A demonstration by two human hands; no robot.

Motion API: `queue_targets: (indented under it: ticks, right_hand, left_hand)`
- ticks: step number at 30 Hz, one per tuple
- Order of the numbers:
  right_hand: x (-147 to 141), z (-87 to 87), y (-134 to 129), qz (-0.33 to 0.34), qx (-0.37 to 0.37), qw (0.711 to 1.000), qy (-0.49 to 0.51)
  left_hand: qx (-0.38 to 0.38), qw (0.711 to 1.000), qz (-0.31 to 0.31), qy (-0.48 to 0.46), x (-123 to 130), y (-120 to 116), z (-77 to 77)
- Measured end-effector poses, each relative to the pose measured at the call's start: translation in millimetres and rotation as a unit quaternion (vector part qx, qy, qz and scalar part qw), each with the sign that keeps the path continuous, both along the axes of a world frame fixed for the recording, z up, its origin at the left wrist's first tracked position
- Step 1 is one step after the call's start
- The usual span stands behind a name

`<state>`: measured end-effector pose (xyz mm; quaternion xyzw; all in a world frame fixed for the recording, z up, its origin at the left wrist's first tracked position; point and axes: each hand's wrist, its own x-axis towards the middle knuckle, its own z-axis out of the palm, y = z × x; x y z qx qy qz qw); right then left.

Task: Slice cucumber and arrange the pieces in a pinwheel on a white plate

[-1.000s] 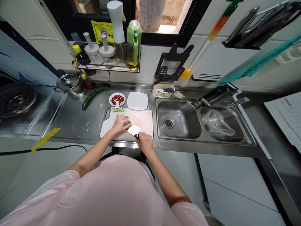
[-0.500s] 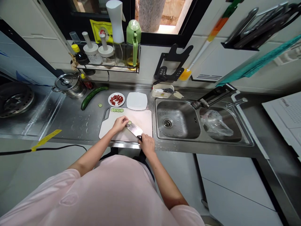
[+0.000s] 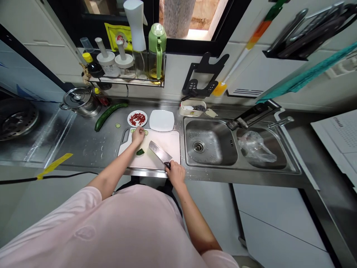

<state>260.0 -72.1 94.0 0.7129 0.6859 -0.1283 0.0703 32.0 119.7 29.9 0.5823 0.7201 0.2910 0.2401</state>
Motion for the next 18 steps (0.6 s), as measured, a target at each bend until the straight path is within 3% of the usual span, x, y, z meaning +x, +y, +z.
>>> queue_targets:
  ticks: [18]
  right_hand:
    - [1.2,-4.7,0.8,-0.013,0.004,1.000,0.016]
  left_hand:
    - [0.028,0.988,-0.072,0.134,2.9,10.3,0.2]
